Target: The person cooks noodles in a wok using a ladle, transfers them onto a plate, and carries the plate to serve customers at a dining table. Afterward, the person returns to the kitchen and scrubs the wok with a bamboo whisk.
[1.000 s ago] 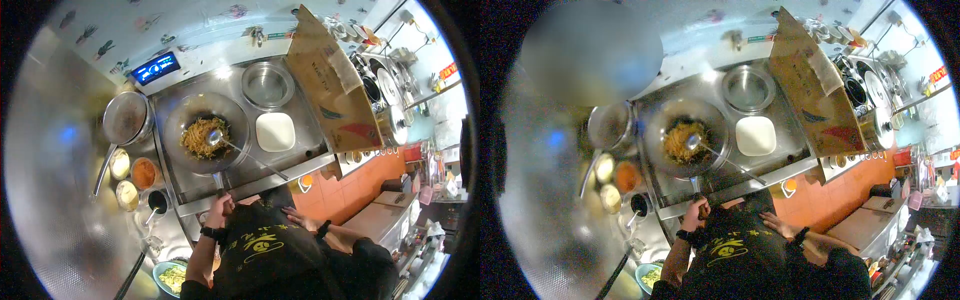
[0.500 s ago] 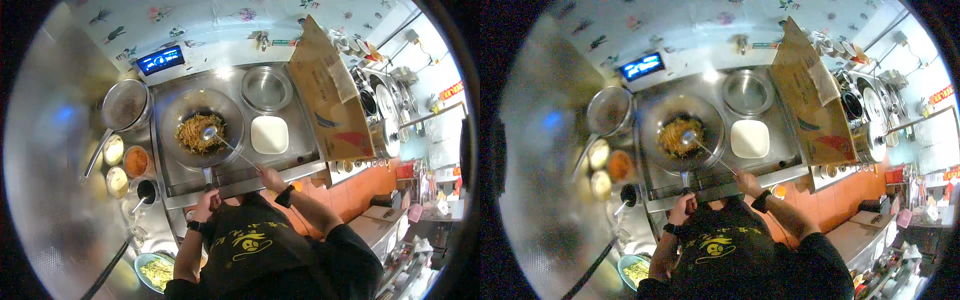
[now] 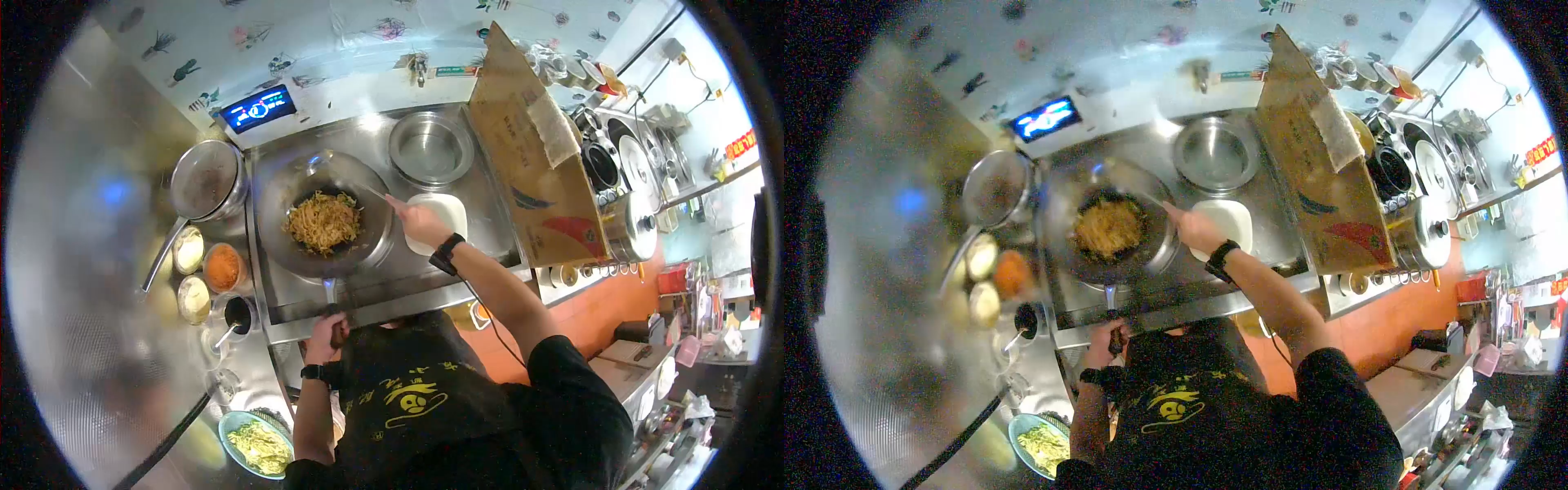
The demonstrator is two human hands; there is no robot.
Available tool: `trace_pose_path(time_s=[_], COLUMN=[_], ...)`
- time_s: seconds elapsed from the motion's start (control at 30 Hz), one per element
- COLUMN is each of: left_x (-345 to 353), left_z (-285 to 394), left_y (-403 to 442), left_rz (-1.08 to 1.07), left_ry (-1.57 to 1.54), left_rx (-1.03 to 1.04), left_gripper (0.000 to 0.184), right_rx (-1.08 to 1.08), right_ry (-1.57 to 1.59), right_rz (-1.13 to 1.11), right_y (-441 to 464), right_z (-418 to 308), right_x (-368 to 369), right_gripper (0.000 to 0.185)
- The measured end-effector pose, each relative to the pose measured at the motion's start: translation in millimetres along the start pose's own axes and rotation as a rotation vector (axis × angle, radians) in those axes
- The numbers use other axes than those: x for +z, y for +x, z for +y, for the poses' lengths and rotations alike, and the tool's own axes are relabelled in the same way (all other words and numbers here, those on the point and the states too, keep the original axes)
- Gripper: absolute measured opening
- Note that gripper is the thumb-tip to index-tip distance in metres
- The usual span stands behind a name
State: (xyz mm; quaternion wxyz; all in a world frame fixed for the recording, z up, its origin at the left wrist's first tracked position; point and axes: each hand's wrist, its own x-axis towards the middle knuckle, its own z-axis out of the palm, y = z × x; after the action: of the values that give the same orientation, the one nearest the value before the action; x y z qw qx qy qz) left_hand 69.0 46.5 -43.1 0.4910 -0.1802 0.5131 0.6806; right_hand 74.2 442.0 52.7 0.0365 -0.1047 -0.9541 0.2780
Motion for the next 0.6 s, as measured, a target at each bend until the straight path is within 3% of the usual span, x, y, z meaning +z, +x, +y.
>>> trace_pose_path(time_s=[0.17,0.37,0.6], left_x=[6.2,6.3,10.6], left_z=[3.7,6.6,12.7], left_y=[-8.8,-9.6,-18.1], left_rz=[-0.011,0.005,0.019], left_ry=[0.016,0.011,0.05], left_rx=[0.025,0.015,0.004], left_gripper=[0.01,0.01,0.008], right_rx=[0.008,0.123,0.163], right_ry=[-0.062,0.155,0.392], right_rz=[-0.085,-0.075,0.023], right_y=[-16.5,-17.4,1.8], right_z=[7.8,-26.6,-37.8], right_x=[16.7,2.4,89.5], right_gripper=[0.053,0.048,0.047])
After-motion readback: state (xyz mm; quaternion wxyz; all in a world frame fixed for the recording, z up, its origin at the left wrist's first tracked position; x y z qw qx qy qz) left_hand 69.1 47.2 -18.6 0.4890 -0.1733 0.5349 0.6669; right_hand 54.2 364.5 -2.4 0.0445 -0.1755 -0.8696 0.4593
